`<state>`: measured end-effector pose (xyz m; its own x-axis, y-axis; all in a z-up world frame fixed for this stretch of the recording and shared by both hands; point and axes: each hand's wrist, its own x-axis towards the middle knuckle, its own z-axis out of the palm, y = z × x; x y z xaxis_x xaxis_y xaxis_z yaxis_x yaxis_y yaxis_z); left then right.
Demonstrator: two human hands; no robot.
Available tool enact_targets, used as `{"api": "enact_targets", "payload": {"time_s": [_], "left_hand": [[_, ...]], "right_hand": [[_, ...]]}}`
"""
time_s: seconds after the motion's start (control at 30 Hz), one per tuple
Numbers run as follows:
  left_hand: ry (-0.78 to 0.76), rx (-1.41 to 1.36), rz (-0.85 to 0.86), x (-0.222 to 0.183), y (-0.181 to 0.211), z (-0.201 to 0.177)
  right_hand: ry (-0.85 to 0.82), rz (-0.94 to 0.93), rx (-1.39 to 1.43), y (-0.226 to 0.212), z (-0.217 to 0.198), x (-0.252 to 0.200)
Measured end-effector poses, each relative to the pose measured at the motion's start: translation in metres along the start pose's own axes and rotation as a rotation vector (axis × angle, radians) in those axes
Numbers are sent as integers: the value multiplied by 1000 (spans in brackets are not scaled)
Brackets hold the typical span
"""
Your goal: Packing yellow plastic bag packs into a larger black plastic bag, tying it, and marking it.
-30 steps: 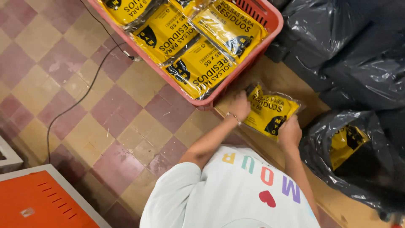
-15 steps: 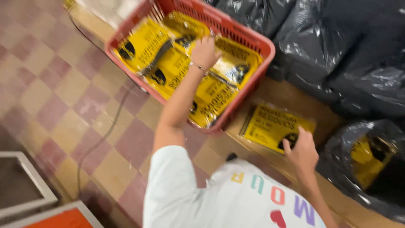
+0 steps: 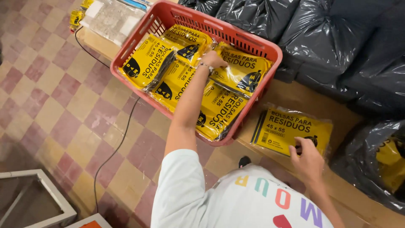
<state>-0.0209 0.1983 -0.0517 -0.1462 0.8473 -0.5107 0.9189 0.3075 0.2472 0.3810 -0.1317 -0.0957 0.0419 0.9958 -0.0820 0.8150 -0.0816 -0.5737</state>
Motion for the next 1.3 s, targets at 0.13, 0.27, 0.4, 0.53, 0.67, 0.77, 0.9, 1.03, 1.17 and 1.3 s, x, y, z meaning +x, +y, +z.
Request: {"api": "enact_targets", "payload": {"time_s": [0.13,0.27,0.4,0.53,0.67,0.77,0.9,1.03,1.17,1.3], "left_hand": [[118,-291,126,-90,5,-69],[105,-18,380,-173,5,-162],[-141,154,256,-220,29,-202],[-182,171,245,-163,11,-172],[-103,-251,199,-84,-16,-98],[62,-142,203,38,-71,-22],[58,-19,420,111,-63,-11],[-31,-191,452,32,-47,-27],[-50,-381,307,-3,-34,-23],[344,-229,218,-49,-18,-19]], "right_hand": [[8,30,42,-7,-9,1],[49,50,18,14,-8,0],[60,82,17,36,0,-2],[81,90,62,27,-2,-7],[97,178,16,27,-3,-15],[123,175,41,29,-2,-20],[275,51,35,69,33,-24],[304,121,22,55,39,-26],[216,91,121,33,28,-30],[94,22,196,22,20,-23]]}}
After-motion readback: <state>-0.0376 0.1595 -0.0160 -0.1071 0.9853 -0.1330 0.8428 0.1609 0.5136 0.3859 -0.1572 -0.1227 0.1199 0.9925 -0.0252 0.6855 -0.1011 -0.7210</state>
